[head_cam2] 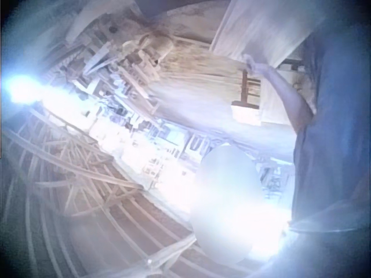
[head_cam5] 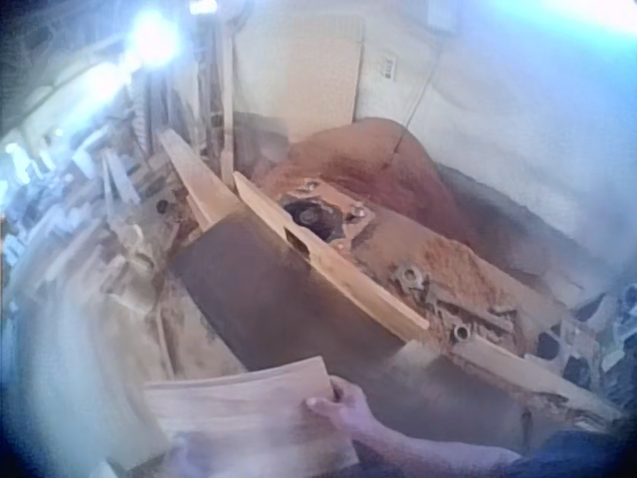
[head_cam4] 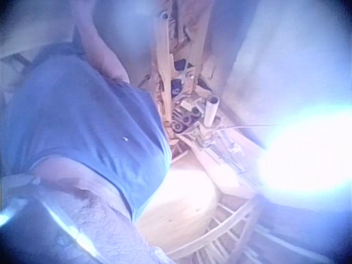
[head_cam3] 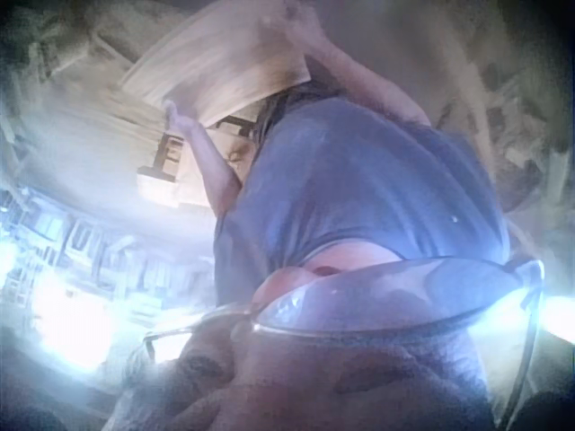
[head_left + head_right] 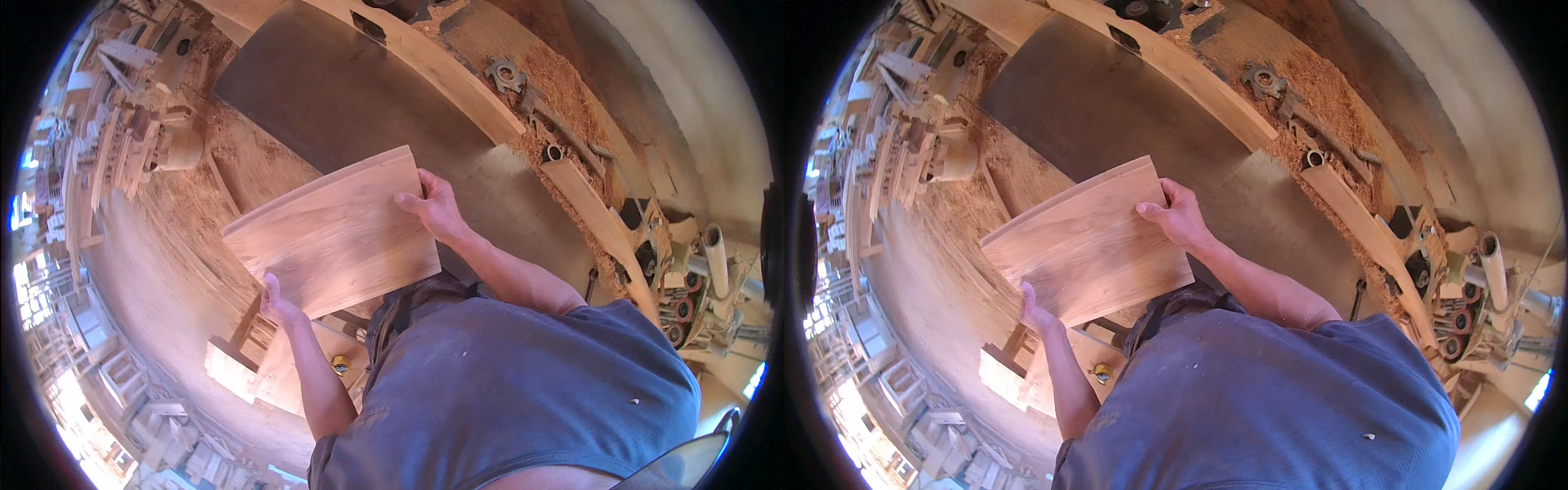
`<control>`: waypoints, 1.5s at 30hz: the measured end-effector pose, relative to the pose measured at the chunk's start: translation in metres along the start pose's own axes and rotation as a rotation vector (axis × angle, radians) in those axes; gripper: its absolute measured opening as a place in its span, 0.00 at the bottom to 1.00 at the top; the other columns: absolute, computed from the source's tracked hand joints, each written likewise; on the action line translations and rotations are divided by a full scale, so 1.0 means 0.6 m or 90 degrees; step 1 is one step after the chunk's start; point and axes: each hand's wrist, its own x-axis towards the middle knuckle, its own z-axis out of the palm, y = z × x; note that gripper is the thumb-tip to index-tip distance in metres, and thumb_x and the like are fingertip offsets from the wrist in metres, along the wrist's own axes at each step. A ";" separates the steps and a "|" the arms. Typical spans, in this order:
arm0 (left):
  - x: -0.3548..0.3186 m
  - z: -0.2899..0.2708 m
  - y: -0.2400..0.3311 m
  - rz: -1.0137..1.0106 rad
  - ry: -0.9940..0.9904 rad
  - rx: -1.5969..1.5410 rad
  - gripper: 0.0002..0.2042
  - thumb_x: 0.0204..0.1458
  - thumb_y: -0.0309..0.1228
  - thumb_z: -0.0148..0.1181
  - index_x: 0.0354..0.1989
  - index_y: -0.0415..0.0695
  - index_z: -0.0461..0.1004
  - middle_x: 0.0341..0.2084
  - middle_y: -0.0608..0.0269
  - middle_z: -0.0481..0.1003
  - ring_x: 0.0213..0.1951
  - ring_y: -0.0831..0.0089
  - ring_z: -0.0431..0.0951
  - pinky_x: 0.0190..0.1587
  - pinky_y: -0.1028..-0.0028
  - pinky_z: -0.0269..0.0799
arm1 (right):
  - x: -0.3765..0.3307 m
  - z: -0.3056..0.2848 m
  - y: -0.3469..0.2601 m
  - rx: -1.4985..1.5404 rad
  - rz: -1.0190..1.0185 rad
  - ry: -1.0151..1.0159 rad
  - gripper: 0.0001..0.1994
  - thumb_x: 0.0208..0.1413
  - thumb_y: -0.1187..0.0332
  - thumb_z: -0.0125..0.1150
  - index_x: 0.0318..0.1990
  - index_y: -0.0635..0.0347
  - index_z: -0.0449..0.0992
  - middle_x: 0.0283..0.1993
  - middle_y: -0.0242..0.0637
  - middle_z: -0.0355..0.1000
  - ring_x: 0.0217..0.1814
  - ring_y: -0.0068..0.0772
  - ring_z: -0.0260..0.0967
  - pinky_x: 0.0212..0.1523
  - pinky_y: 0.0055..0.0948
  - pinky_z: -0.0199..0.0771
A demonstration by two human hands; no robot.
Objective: The person hammers a wooden frame together, uses a large stationary jointer to smooth several wooden boards, and measures the dimensions of a wooden panel and the assembled frame with a tape measure.
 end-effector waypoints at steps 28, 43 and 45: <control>-0.533 -0.336 -0.170 -0.252 0.359 0.005 0.29 0.54 0.56 0.62 0.24 0.35 0.79 0.19 0.51 0.76 0.26 0.64 0.76 0.33 0.63 0.69 | -0.247 -0.056 0.164 -0.159 0.450 -0.306 0.14 0.59 0.65 0.65 0.48 0.62 0.78 0.47 0.36 0.78 0.51 0.40 0.75 0.58 0.46 0.74; -0.786 -0.378 -0.448 -0.271 0.843 -0.767 0.27 0.66 0.48 0.43 0.62 0.38 0.69 0.57 0.50 0.73 0.56 0.52 0.75 0.60 0.53 0.71 | -0.350 0.326 0.263 -0.722 -0.046 -0.779 0.22 0.59 0.68 0.59 0.61 0.61 0.73 0.51 0.42 0.79 0.51 0.40 0.77 0.52 0.40 0.78; -0.785 -0.365 -0.390 -0.346 0.922 -0.805 0.31 0.66 0.51 0.40 0.64 0.37 0.68 0.60 0.49 0.72 0.59 0.50 0.73 0.62 0.52 0.69 | -0.343 0.342 0.315 -0.869 -0.243 -0.857 0.26 0.54 0.71 0.61 0.63 0.55 0.72 0.56 0.47 0.76 0.55 0.47 0.75 0.57 0.43 0.75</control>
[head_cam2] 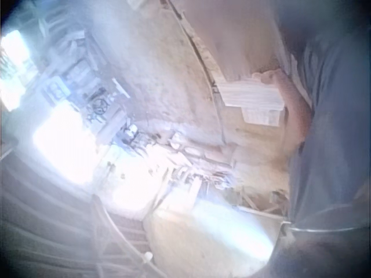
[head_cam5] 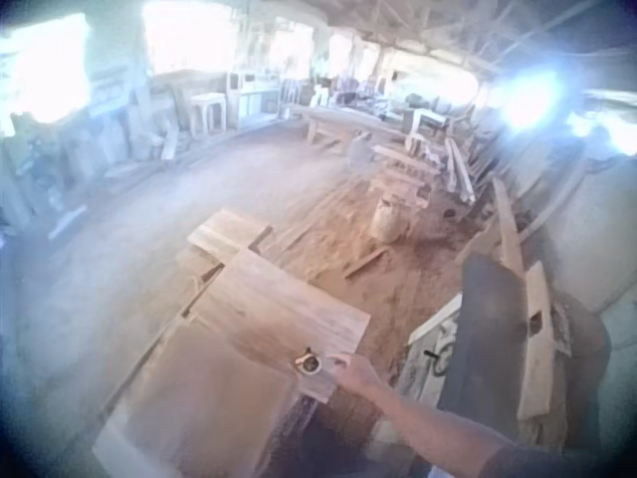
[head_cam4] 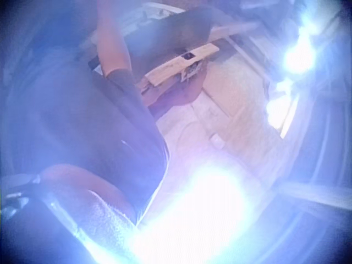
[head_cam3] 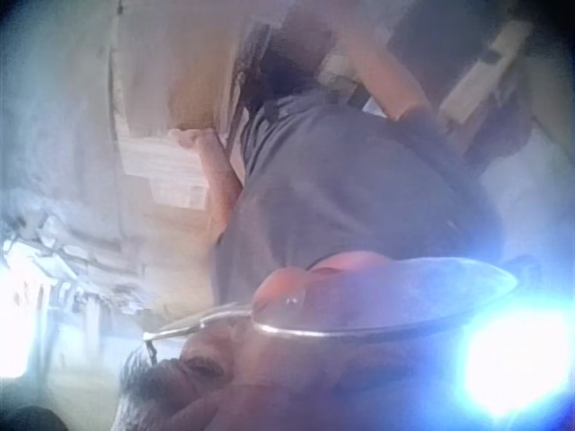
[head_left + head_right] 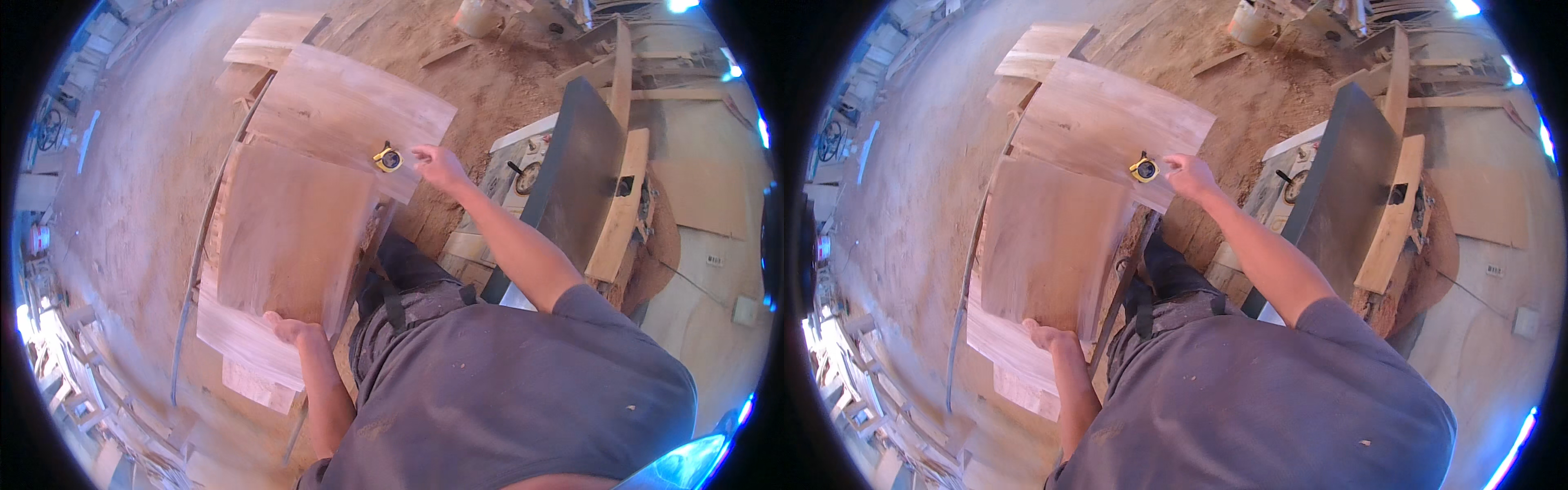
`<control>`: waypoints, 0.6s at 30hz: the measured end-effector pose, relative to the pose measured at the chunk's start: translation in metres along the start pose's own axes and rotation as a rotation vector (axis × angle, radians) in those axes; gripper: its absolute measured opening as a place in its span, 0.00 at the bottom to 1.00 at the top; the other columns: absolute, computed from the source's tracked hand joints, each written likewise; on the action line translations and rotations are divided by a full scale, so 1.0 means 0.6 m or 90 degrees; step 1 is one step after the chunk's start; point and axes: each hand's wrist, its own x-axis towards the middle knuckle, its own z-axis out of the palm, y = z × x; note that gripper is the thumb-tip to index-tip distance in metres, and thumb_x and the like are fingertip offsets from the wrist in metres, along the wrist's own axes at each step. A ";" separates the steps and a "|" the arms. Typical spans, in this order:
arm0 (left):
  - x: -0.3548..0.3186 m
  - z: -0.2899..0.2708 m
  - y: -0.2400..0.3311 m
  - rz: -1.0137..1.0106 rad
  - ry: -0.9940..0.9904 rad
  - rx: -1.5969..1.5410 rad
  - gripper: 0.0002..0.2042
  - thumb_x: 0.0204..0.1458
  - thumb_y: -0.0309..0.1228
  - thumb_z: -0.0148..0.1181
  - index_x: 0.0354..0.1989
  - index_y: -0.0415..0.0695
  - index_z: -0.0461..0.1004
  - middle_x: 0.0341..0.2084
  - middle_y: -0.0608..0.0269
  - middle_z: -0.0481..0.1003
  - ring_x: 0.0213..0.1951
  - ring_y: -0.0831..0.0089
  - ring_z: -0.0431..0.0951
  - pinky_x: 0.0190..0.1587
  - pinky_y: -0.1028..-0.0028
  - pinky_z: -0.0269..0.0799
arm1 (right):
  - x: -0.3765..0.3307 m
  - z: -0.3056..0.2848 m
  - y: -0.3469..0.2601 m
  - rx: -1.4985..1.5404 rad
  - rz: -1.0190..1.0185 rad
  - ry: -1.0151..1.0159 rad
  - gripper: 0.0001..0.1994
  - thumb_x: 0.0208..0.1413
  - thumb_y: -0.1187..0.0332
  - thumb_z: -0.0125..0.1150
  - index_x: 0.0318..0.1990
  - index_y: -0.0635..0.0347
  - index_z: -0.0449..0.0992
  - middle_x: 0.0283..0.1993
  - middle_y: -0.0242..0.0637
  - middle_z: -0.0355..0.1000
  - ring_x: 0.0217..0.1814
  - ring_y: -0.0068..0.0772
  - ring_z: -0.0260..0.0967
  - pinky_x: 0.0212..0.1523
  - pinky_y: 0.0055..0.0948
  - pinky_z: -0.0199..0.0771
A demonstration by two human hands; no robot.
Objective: The person hammers a wooden frame together, uses a large stationary jointer to smooth several wooden boards, and measures the dimensions of a wooden panel and the assembled frame with a tape measure.
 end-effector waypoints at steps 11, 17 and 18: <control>-0.074 -0.066 -0.117 -0.332 -0.267 0.440 0.20 0.67 0.46 0.46 0.45 0.40 0.74 0.31 0.57 0.79 0.35 0.62 0.81 0.38 0.65 0.75 | 0.107 0.120 0.055 -0.315 -0.393 -0.042 0.34 0.39 0.74 0.69 0.62 0.54 0.73 0.64 0.48 0.68 0.67 0.52 0.64 0.67 0.41 0.65; -0.132 0.014 -0.104 -0.023 -0.484 0.475 0.11 0.64 0.32 0.60 0.46 0.36 0.78 0.32 0.64 0.80 0.32 0.78 0.77 0.36 0.78 0.74 | -0.020 -0.005 -0.022 0.189 -0.068 -0.336 0.30 0.42 0.66 0.77 0.56 0.62 0.76 0.49 0.35 0.77 0.51 0.31 0.74 0.56 0.31 0.71; -0.137 0.042 -0.098 -0.008 -0.515 0.432 0.11 0.63 0.31 0.60 0.46 0.36 0.78 0.33 0.64 0.80 0.33 0.78 0.78 0.38 0.77 0.75 | -0.050 -0.013 -0.028 0.219 -0.054 -0.402 0.30 0.42 0.64 0.78 0.56 0.63 0.76 0.49 0.35 0.77 0.51 0.26 0.72 0.56 0.29 0.71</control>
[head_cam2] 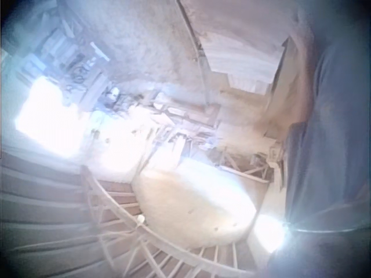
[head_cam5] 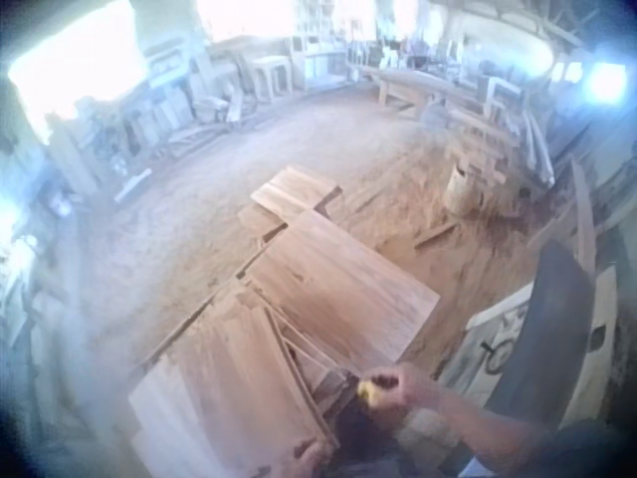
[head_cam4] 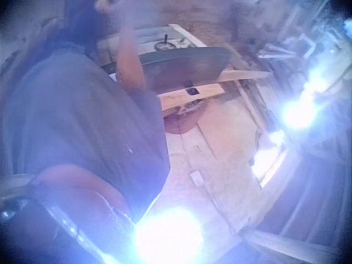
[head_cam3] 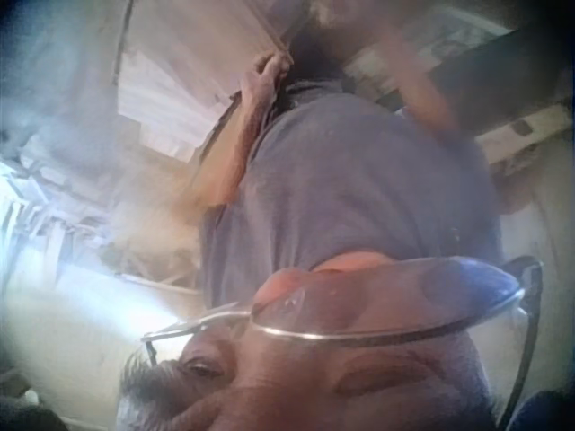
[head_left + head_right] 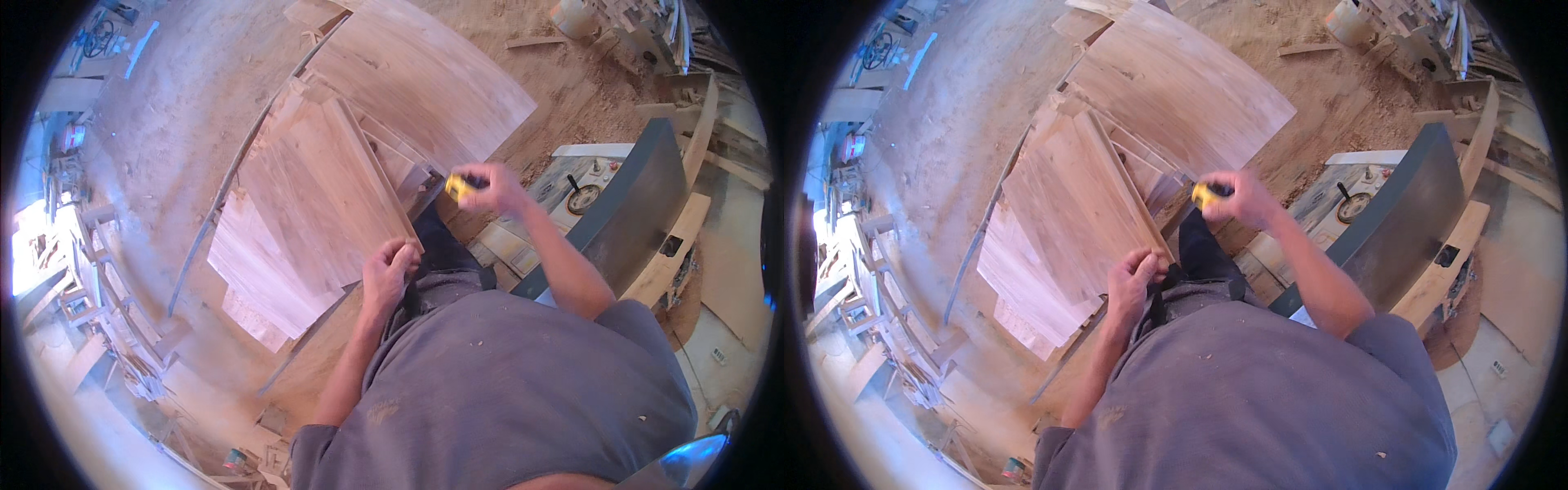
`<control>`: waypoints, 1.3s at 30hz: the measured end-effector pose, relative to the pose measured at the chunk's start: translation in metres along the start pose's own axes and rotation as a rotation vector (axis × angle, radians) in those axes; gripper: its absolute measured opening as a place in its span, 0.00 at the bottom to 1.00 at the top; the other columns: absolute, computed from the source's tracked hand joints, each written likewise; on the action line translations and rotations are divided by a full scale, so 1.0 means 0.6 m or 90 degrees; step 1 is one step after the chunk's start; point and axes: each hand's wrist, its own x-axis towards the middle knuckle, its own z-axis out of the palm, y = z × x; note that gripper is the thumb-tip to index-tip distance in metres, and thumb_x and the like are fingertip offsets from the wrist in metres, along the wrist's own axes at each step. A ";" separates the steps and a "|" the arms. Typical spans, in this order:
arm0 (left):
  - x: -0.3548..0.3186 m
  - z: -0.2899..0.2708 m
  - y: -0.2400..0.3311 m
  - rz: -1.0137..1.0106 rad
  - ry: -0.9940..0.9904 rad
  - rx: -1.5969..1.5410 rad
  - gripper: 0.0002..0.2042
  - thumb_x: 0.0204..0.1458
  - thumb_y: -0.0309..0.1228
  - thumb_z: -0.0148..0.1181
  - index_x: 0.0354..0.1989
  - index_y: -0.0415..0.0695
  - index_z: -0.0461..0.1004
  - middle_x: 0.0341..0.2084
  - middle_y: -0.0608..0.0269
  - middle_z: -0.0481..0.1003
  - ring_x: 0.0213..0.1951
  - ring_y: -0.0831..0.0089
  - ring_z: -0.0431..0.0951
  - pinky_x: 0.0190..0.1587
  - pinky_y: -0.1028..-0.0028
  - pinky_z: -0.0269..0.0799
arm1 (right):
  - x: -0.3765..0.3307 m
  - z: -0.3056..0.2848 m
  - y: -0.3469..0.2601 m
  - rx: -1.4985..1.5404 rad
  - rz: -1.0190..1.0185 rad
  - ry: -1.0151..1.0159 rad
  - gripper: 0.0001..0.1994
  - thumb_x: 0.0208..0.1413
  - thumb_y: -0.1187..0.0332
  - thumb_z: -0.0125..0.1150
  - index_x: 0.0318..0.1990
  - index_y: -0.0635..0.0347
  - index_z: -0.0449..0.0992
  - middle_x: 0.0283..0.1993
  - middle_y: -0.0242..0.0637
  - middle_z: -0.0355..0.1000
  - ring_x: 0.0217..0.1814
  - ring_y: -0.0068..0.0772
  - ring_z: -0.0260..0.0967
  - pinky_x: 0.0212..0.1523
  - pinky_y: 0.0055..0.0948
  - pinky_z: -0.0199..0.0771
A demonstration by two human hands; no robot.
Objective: The person hammers a wooden frame together, uses a large stationary jointer to smooth several wooden boards, and measures the dimensions of a wooden panel and the assembled frame with a tape measure.
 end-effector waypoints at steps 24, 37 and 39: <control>0.001 -0.468 -0.015 0.256 0.278 -0.441 0.20 0.54 0.17 0.61 0.55 0.42 0.66 0.27 0.61 0.75 0.25 0.72 0.75 0.27 0.75 0.72 | 0.007 0.044 -0.075 -0.637 -0.116 0.192 0.11 0.49 0.74 0.55 0.37 0.59 0.84 0.39 0.47 0.78 0.44 0.50 0.75 0.47 0.44 0.75; 0.127 -0.539 -0.109 0.148 0.444 -0.651 0.07 0.64 0.28 0.57 0.46 0.39 0.73 0.36 0.56 0.81 0.33 0.67 0.79 0.37 0.70 0.76 | 0.118 0.067 -0.121 -0.731 -0.123 0.229 0.06 0.54 0.67 0.63 0.36 0.56 0.83 0.37 0.42 0.76 0.45 0.47 0.73 0.46 0.43 0.72; 0.115 -0.492 -0.084 0.152 0.418 -0.631 0.07 0.63 0.28 0.58 0.46 0.39 0.73 0.37 0.55 0.81 0.33 0.67 0.79 0.37 0.71 0.76 | 0.117 0.074 -0.118 -0.720 -0.162 0.219 0.06 0.53 0.67 0.64 0.35 0.56 0.83 0.35 0.42 0.75 0.42 0.48 0.74 0.44 0.42 0.72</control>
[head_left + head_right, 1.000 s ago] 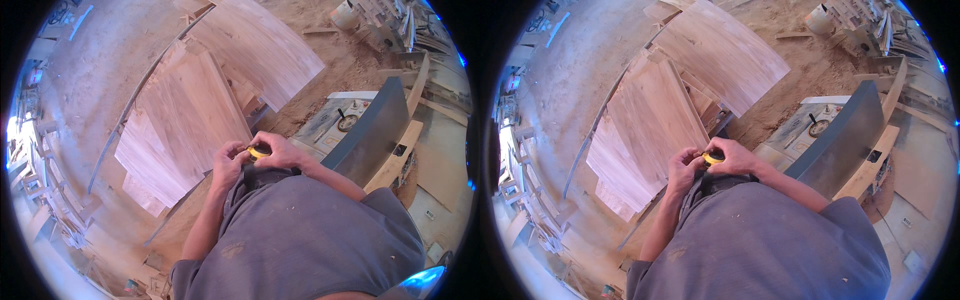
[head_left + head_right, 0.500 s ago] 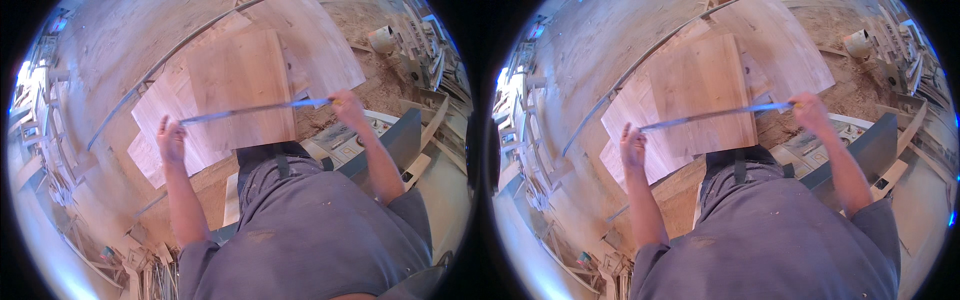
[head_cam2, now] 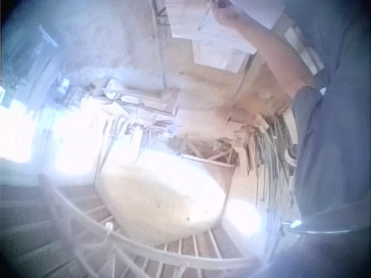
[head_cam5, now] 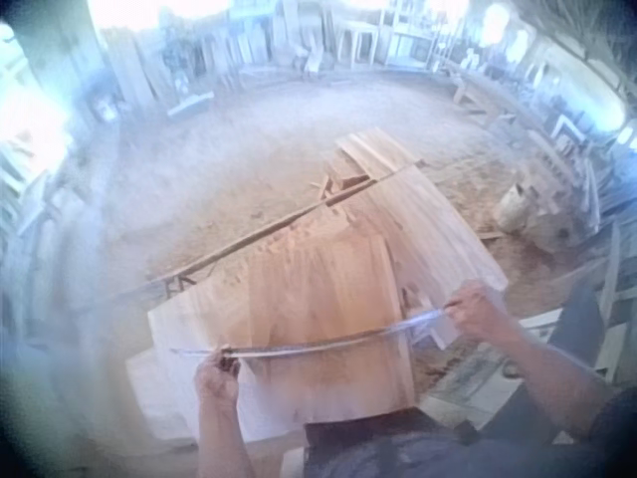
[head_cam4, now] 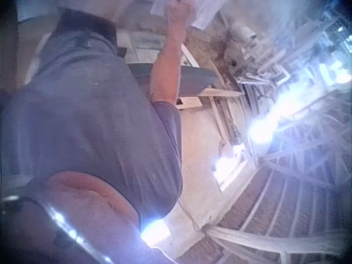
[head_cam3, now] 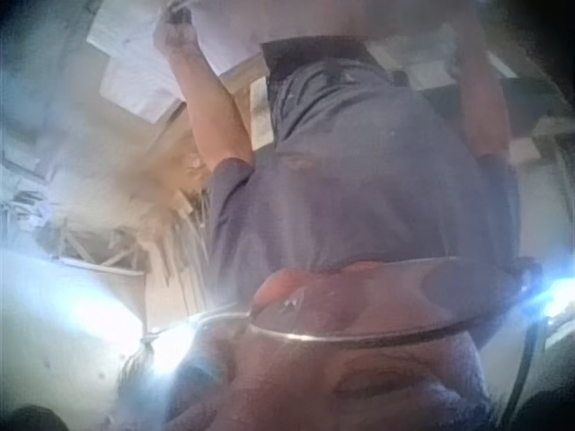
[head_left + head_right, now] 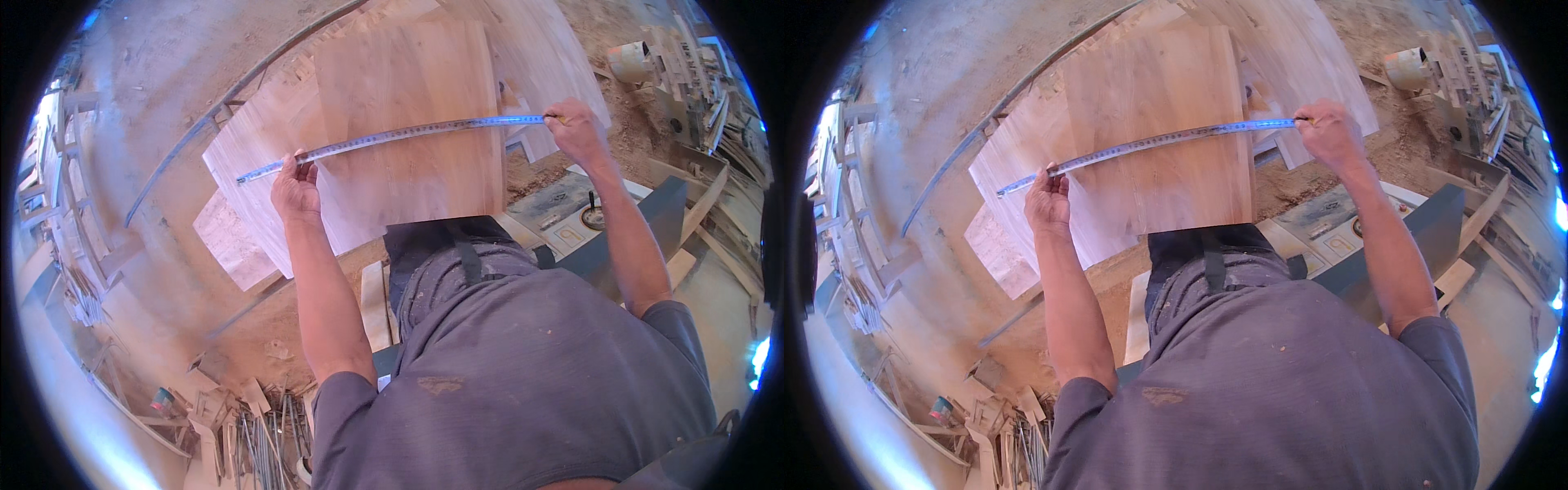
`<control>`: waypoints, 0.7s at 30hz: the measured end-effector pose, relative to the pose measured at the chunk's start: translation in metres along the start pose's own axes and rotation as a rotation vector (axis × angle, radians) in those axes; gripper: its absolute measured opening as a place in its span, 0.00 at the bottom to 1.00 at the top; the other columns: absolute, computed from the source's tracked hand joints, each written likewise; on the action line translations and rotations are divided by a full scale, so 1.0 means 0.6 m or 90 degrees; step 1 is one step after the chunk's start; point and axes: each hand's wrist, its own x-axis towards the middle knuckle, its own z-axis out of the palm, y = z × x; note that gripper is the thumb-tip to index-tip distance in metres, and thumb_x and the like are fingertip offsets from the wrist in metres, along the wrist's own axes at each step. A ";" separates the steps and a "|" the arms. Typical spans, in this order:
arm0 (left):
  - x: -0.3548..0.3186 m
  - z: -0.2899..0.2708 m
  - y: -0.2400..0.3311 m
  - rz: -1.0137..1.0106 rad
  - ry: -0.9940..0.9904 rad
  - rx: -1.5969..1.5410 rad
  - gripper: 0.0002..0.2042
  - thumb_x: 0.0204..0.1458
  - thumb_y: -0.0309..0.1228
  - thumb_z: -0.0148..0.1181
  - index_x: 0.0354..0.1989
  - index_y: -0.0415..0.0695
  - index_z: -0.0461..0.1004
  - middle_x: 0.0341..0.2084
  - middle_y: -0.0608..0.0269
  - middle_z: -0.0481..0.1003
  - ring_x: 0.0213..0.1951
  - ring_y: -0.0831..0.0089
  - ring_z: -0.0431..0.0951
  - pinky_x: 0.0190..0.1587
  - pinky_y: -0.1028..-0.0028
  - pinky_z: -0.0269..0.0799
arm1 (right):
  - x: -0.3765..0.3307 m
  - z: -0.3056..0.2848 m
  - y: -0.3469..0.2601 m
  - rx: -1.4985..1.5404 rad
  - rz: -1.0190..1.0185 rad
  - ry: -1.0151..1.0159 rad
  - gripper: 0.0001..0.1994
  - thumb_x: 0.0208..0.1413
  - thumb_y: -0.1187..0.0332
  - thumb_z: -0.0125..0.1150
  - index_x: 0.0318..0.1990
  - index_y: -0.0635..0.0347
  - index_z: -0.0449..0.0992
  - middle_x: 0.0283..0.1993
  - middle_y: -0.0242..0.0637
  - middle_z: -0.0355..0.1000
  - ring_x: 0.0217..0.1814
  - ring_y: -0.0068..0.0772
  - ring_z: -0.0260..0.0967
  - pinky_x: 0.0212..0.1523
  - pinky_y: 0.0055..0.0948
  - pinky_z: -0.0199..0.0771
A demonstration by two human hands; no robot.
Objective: The person hammers a wooden frame together, uses a large stationary jointer to smooth several wooden boards, and measures the dimensions of a wooden panel and the assembled frame with a tape measure.
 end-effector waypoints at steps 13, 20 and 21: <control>0.203 -0.301 0.345 0.278 0.153 0.330 0.08 0.57 0.29 0.61 0.30 0.37 0.75 0.24 0.60 0.71 0.28 0.67 0.73 0.28 0.70 0.73 | -0.022 -0.020 0.046 0.079 -0.072 0.014 0.08 0.52 0.69 0.61 0.37 0.56 0.83 0.36 0.44 0.78 0.42 0.50 0.75 0.45 0.44 0.75; 0.252 -0.354 0.484 0.256 0.156 0.002 0.05 0.58 0.24 0.60 0.31 0.35 0.74 0.27 0.55 0.76 0.31 0.64 0.79 0.33 0.68 0.78 | -0.073 -0.051 0.178 0.069 0.050 -0.055 0.08 0.54 0.67 0.62 0.37 0.58 0.82 0.36 0.42 0.77 0.44 0.48 0.73 0.46 0.41 0.73; 0.252 -0.331 0.423 0.222 0.083 0.017 0.05 0.56 0.23 0.63 0.31 0.35 0.74 0.28 0.57 0.75 0.32 0.63 0.79 0.35 0.68 0.79 | -0.065 -0.042 0.147 0.091 0.058 -0.073 0.08 0.54 0.67 0.62 0.37 0.58 0.82 0.37 0.41 0.77 0.45 0.47 0.73 0.47 0.41 0.73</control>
